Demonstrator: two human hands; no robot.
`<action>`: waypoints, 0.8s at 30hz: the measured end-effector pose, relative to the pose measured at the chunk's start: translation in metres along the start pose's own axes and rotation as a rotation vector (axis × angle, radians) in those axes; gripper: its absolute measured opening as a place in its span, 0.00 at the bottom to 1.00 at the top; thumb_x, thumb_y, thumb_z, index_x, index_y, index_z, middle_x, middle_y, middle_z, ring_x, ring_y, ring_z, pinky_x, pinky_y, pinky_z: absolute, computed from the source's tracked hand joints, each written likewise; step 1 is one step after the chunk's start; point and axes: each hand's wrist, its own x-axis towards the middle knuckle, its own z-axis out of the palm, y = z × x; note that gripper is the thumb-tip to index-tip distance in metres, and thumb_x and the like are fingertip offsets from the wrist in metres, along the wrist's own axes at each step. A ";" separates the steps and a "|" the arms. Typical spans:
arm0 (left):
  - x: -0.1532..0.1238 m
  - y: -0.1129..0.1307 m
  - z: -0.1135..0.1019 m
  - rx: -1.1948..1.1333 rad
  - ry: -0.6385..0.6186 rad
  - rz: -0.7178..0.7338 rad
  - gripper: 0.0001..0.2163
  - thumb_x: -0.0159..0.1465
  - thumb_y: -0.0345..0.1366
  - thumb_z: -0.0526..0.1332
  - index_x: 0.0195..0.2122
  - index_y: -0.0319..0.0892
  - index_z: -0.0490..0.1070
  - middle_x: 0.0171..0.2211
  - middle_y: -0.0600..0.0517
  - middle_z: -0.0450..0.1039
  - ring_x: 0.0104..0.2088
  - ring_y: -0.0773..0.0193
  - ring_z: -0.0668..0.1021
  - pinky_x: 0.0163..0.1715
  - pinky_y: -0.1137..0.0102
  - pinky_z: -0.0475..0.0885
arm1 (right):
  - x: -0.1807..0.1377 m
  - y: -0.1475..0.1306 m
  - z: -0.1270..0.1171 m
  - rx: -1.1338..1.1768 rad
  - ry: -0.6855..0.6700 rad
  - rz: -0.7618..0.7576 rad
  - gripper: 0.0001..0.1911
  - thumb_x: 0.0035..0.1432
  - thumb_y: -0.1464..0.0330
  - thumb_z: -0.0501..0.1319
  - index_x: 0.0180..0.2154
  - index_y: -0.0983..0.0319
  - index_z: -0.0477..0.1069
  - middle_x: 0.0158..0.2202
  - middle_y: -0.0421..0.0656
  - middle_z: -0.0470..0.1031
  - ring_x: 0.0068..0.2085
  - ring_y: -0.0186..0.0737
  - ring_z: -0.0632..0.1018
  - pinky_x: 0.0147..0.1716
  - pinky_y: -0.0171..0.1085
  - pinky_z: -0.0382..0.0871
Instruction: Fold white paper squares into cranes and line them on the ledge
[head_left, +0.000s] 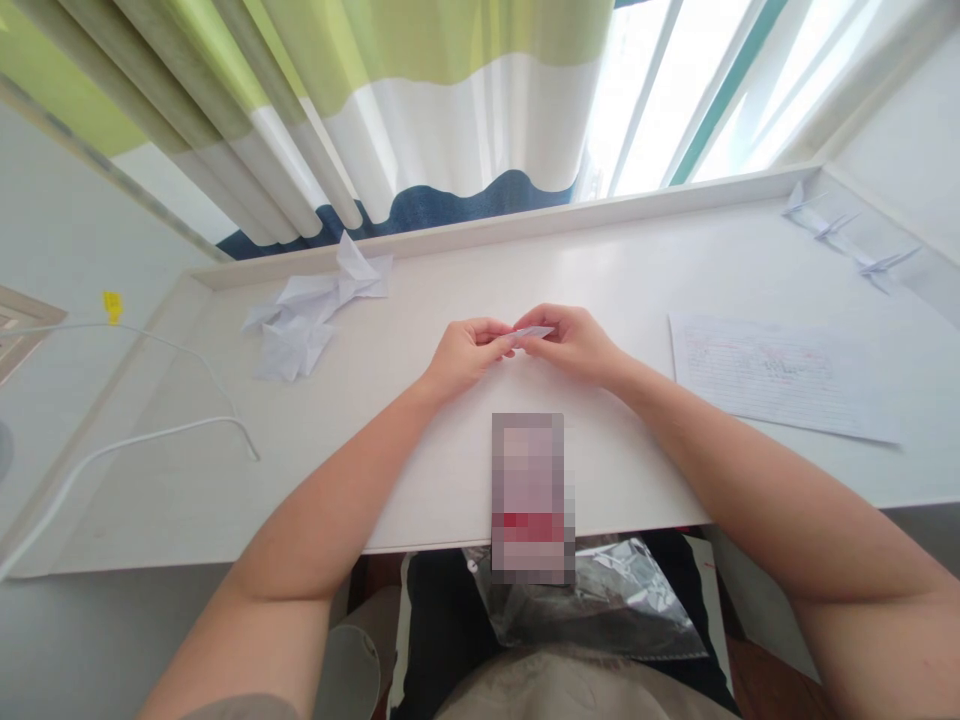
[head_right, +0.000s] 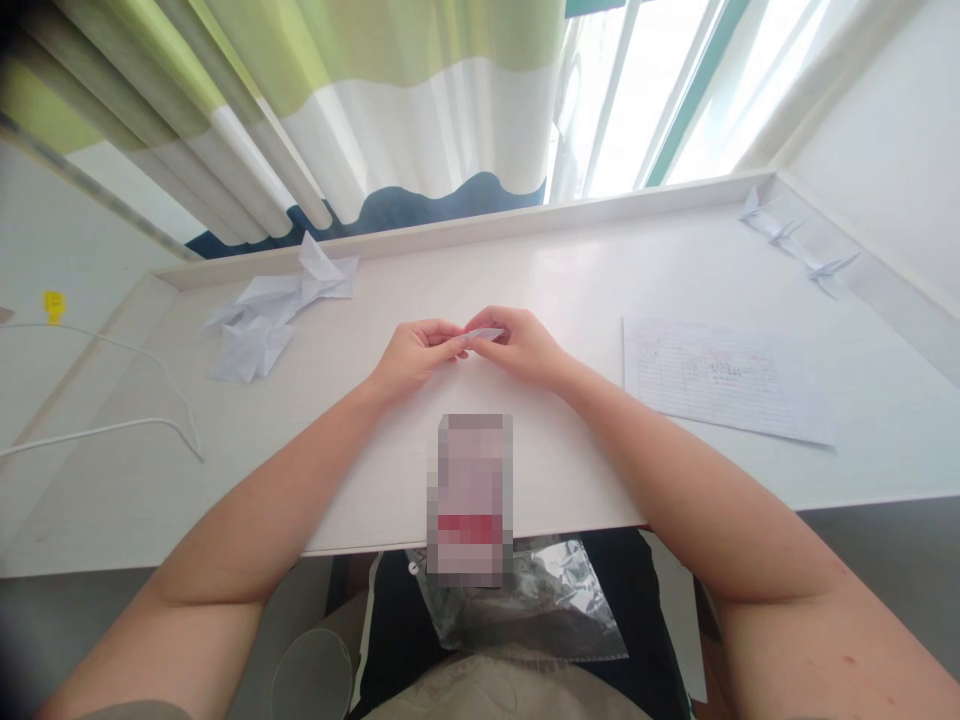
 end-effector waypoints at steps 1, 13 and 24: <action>0.000 -0.001 0.001 0.002 0.008 0.004 0.17 0.58 0.48 0.79 0.39 0.40 0.85 0.36 0.46 0.86 0.35 0.62 0.83 0.42 0.63 0.77 | 0.000 -0.002 0.000 0.001 0.000 0.017 0.13 0.58 0.59 0.72 0.41 0.61 0.82 0.38 0.44 0.85 0.31 0.37 0.80 0.30 0.37 0.71; -0.001 0.004 0.004 -0.064 -0.020 0.022 0.20 0.56 0.50 0.81 0.41 0.41 0.85 0.38 0.46 0.87 0.39 0.62 0.83 0.43 0.65 0.75 | 0.000 -0.005 0.000 0.023 0.084 0.054 0.13 0.57 0.58 0.72 0.32 0.61 0.80 0.26 0.42 0.82 0.27 0.37 0.80 0.26 0.36 0.68; 0.001 0.003 0.005 -0.109 0.043 0.012 0.19 0.53 0.49 0.82 0.36 0.41 0.83 0.33 0.49 0.84 0.36 0.63 0.80 0.43 0.65 0.74 | -0.001 -0.003 0.001 0.035 0.076 0.032 0.12 0.61 0.59 0.71 0.33 0.61 0.82 0.30 0.44 0.85 0.29 0.38 0.83 0.28 0.37 0.74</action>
